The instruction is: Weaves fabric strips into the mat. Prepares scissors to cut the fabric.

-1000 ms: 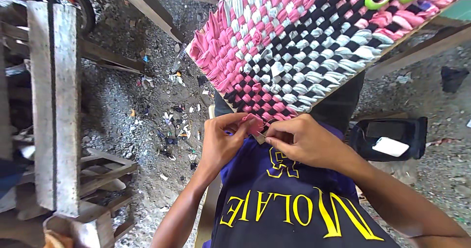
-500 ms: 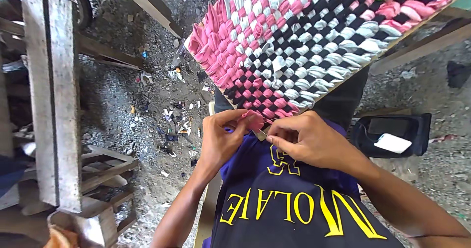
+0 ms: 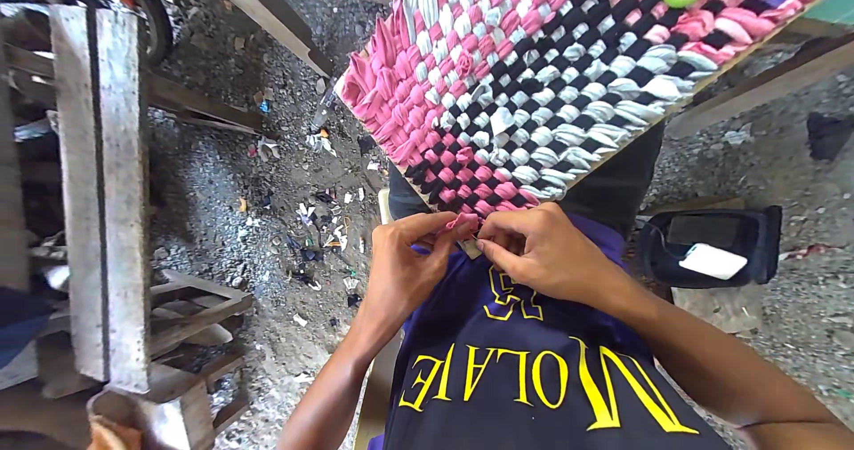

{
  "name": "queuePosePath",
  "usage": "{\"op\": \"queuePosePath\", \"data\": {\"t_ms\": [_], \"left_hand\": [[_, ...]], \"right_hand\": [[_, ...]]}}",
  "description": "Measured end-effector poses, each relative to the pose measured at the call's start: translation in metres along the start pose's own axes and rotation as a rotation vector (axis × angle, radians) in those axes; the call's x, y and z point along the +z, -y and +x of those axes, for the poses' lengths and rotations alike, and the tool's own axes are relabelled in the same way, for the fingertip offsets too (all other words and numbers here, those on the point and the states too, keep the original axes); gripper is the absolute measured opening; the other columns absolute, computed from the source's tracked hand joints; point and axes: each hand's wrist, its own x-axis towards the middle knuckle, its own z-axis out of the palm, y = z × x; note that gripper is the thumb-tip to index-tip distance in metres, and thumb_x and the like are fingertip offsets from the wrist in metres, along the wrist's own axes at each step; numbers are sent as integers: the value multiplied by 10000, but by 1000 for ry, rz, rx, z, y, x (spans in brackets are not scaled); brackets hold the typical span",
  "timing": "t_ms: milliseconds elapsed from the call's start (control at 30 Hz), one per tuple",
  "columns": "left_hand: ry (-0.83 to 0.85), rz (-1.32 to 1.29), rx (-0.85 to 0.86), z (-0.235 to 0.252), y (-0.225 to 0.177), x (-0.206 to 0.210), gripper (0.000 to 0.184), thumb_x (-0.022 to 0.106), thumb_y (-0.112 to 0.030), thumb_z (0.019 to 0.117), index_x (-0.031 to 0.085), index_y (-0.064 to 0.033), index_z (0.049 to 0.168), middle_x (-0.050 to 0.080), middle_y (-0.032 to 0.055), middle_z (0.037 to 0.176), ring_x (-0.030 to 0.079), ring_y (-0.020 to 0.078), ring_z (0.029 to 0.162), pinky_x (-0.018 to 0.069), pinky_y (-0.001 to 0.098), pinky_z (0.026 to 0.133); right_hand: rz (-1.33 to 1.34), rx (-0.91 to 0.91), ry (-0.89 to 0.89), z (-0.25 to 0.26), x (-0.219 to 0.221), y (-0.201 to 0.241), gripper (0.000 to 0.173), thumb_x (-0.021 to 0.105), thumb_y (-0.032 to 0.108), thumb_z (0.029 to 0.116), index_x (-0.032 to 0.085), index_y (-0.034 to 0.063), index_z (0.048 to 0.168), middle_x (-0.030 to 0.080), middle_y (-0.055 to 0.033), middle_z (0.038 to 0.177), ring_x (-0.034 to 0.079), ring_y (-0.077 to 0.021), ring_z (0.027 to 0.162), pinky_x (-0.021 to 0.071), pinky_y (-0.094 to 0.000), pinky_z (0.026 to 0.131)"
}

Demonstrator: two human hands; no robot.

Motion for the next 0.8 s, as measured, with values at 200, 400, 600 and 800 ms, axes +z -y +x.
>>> {"op": "queuePosePath", "data": {"t_ms": [200, 400, 600, 800], "left_hand": [[41, -216, -122, -11, -7, 3, 156, 729, -60, 949, 761, -12, 1093, 789, 58, 912, 775, 171, 774, 686, 346, 719], [36, -122, -25, -23, -1, 0, 138, 725, -27, 926, 788, -28, 1049, 778, 48, 987, 759, 127, 858, 670, 312, 774], [67, 14, 176, -28, 4, -3, 158, 700, 14, 907, 806, -37, 1013, 778, 80, 1094, 747, 138, 1041, 642, 318, 903], [66, 142, 397, -27, 8, 5, 176, 665, 24, 937, 794, -19, 1049, 770, 139, 1113, 745, 183, 1066, 615, 311, 937]], "right_hand": [[-11, -17, -109, 1, 15, 2, 95, 616, 136, 946, 695, 96, 911, 594, 50, 652, 550, -10, 547, 477, -189, 503], [5, -37, 30, -1, 7, -5, 122, 621, 213, 1018, 694, 116, 1014, 680, 45, 752, 649, -24, 617, 583, -211, 584], [-208, -213, -17, 9, -42, 1, 218, 604, 316, 1012, 770, 182, 973, 689, 79, 805, 630, -31, 703, 551, -266, 620], [-212, -152, 209, 47, -25, -13, 255, 616, 381, 994, 754, 181, 918, 689, 56, 838, 643, -81, 769, 543, -343, 699]]}}
